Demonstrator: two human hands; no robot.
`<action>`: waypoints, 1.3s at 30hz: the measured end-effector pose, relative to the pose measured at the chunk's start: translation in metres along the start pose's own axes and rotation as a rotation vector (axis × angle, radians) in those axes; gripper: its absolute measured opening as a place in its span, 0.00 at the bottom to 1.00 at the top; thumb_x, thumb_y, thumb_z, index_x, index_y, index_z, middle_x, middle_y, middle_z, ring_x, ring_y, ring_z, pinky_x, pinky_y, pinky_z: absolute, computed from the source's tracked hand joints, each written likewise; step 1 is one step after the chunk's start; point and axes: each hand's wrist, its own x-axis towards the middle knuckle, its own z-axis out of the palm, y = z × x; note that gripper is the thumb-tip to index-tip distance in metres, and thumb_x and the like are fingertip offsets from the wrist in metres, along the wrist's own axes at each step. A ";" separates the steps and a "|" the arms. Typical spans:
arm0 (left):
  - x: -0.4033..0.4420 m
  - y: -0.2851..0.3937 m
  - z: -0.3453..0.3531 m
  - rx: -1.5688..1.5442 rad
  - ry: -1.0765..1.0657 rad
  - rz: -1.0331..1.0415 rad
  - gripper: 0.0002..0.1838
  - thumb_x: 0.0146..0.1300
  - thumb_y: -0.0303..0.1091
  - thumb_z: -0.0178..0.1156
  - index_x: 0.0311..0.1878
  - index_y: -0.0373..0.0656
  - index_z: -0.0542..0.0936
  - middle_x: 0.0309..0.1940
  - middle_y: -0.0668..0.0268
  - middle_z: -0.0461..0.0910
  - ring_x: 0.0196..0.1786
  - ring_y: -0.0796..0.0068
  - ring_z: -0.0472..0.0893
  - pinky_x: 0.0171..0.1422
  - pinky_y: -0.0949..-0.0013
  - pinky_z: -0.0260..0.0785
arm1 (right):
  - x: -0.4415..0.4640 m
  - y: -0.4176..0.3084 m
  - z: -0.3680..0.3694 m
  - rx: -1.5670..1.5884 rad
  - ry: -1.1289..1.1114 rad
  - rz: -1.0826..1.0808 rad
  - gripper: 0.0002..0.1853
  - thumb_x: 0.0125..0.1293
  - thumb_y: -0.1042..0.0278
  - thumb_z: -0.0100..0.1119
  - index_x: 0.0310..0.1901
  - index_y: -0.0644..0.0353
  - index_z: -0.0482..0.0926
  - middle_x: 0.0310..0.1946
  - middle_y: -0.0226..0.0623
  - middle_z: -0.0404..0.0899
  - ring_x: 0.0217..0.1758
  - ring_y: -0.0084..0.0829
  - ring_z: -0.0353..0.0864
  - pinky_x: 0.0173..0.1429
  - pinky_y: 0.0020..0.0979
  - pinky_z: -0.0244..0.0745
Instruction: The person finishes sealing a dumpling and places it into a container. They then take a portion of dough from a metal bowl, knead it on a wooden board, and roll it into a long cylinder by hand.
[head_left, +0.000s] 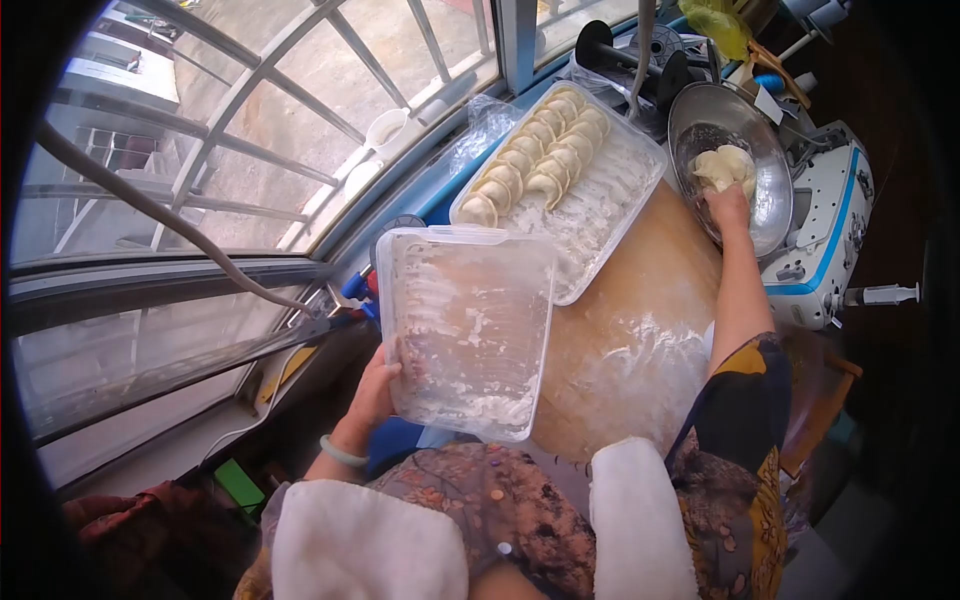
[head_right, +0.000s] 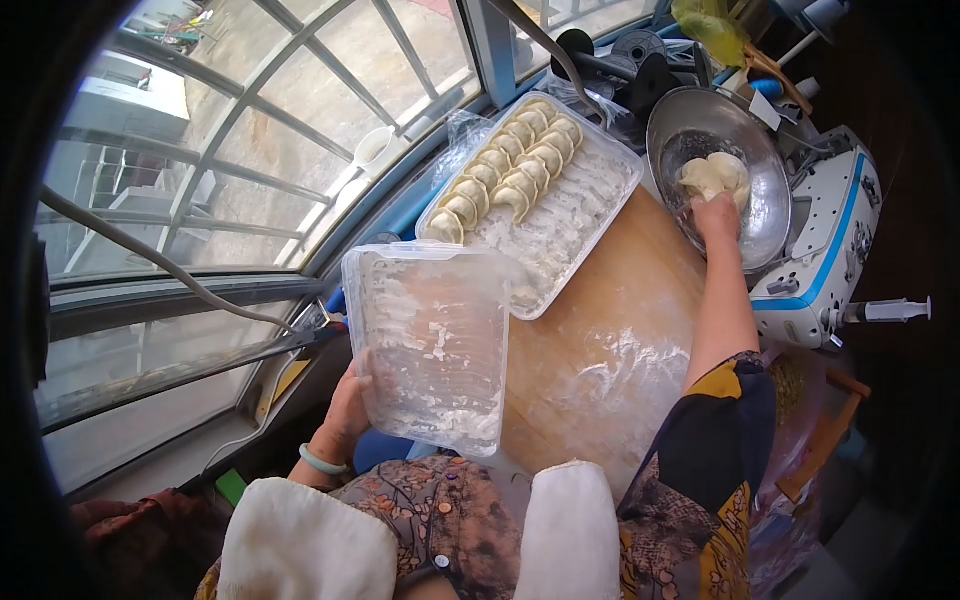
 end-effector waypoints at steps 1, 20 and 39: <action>0.003 -0.003 0.000 -0.048 0.015 -0.001 0.37 0.63 0.39 0.53 0.74 0.36 0.61 0.58 0.59 0.76 0.58 0.67 0.77 0.65 0.61 0.69 | 0.000 -0.001 0.000 -0.003 0.003 -0.004 0.33 0.57 0.50 0.69 0.55 0.71 0.76 0.53 0.64 0.80 0.59 0.57 0.80 0.64 0.46 0.74; 0.178 0.168 0.128 0.834 -0.043 0.332 0.22 0.76 0.46 0.53 0.59 0.38 0.82 0.34 0.72 0.77 0.35 0.82 0.73 0.41 0.76 0.68 | -0.015 -0.010 -0.009 -0.001 0.005 0.011 0.31 0.59 0.52 0.68 0.56 0.68 0.74 0.54 0.59 0.80 0.60 0.52 0.81 0.62 0.46 0.76; 0.221 0.146 0.135 0.858 0.022 0.416 0.21 0.73 0.42 0.58 0.58 0.33 0.81 0.46 0.59 0.80 0.52 0.72 0.79 0.59 0.71 0.69 | -0.015 -0.008 -0.004 0.109 0.038 0.028 0.32 0.57 0.54 0.70 0.56 0.70 0.74 0.55 0.61 0.79 0.60 0.56 0.79 0.64 0.47 0.75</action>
